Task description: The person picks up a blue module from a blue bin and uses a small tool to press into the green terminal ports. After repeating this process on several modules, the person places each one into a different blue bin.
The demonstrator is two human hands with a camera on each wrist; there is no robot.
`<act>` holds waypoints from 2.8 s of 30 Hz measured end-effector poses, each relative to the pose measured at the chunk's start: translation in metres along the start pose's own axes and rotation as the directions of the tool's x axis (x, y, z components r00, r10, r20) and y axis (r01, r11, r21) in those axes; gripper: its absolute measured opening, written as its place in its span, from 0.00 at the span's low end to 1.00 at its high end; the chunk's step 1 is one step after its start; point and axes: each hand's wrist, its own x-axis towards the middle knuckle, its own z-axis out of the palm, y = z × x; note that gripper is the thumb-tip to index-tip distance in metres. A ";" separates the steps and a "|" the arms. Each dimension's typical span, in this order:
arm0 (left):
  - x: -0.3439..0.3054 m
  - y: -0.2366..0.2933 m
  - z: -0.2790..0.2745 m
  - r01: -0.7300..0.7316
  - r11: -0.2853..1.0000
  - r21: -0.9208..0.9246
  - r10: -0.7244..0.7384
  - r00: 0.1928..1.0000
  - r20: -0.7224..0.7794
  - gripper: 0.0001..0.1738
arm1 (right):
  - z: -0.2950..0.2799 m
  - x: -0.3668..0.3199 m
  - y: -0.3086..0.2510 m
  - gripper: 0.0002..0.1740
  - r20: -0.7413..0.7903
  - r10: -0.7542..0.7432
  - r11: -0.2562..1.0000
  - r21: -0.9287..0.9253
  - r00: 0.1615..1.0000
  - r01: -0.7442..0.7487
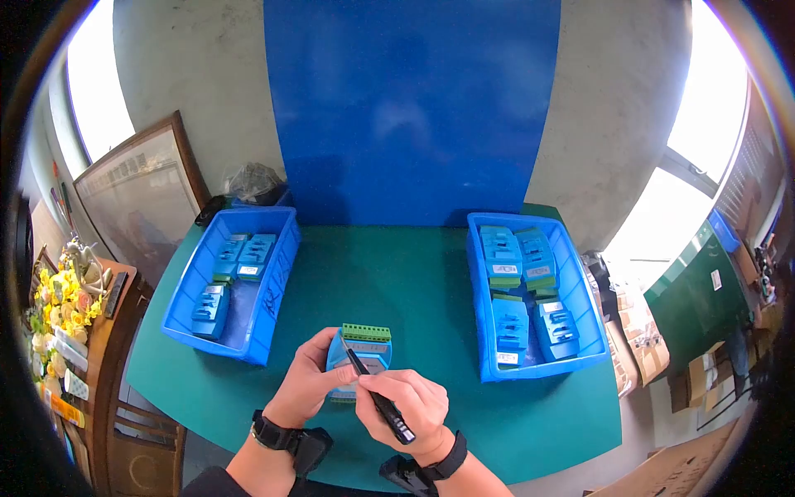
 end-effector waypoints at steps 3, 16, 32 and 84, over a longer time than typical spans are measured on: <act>0.000 0.004 0.002 0.030 0.999 -0.039 -0.031 0.999 -0.027 0.26 | -0.002 -0.004 0.000 0.14 -0.037 0.025 1.000 0.016 0.999 -0.025; -0.004 0.020 0.000 0.003 0.967 -0.256 -0.036 0.991 -0.125 0.24 | -0.009 -0.008 0.014 0.07 -0.236 0.438 0.898 0.156 0.867 -0.411; 0.003 0.013 0.001 0.147 0.899 -0.413 -0.204 0.974 -0.097 0.20 | -0.003 -0.009 0.003 0.15 -0.049 0.265 0.964 0.031 0.963 -0.264; -0.002 0.010 0.001 -0.048 0.980 -0.194 0.034 0.997 -0.074 0.21 | -0.007 -0.018 0.002 0.16 -0.146 0.208 0.978 0.024 0.967 -0.207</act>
